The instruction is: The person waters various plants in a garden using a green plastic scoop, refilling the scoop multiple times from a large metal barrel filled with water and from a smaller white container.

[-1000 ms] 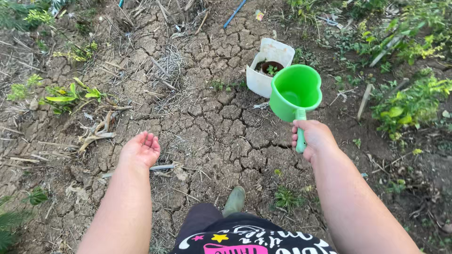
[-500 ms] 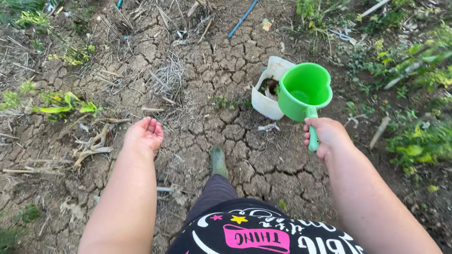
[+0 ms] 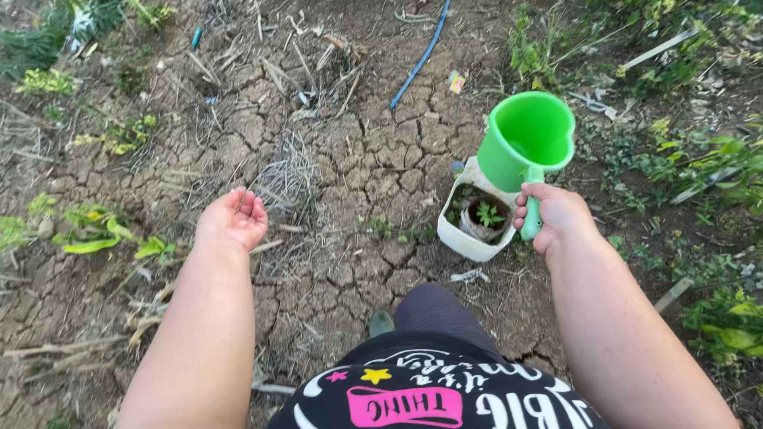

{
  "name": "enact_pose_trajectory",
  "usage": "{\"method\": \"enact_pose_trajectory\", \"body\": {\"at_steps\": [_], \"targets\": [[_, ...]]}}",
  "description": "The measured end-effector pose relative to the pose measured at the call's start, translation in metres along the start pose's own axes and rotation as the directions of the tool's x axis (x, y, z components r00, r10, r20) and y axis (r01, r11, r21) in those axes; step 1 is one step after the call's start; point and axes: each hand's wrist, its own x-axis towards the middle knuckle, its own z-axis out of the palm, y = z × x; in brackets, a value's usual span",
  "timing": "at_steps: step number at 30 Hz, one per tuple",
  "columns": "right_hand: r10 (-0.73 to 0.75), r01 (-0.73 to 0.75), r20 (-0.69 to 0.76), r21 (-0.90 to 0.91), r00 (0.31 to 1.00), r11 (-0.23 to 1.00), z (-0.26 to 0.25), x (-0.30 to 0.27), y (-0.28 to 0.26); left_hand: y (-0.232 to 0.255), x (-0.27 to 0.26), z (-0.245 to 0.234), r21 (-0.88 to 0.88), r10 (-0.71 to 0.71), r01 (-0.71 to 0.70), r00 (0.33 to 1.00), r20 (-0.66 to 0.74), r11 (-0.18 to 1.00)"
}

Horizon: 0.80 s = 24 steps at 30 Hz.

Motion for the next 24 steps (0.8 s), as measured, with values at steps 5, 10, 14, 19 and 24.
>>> {"method": "enact_pose_trajectory", "body": {"at_steps": [5,10,14,19,24], "targets": [[0.037,-0.037,-0.008,0.015,0.999,0.999,0.041,0.057,-0.033,0.011,0.045,0.051,0.044,-0.005,0.007,1.000,-0.026,0.999],[0.016,-0.016,0.000,0.049,1.000,0.999,0.076,0.130,-0.074,0.027,0.119,0.111,0.056,-0.012,0.013,1.000,-0.018,0.998],[-0.004,0.005,-0.020,0.064,1.000,0.998,0.086,0.211,-0.108,0.035,0.184,0.180,0.059,-0.011,0.012,1.000,-0.004,0.998],[-0.007,0.016,-0.090,0.095,0.996,0.995,0.104,0.292,-0.170,0.058,0.246,0.279,0.134,-0.052,0.047,0.998,0.037,0.990],[-0.020,0.030,-0.084,0.119,0.996,0.992,0.140,0.335,-0.235,0.082,0.300,0.308,0.103,-0.032,0.027,0.999,0.041,0.994]]}}
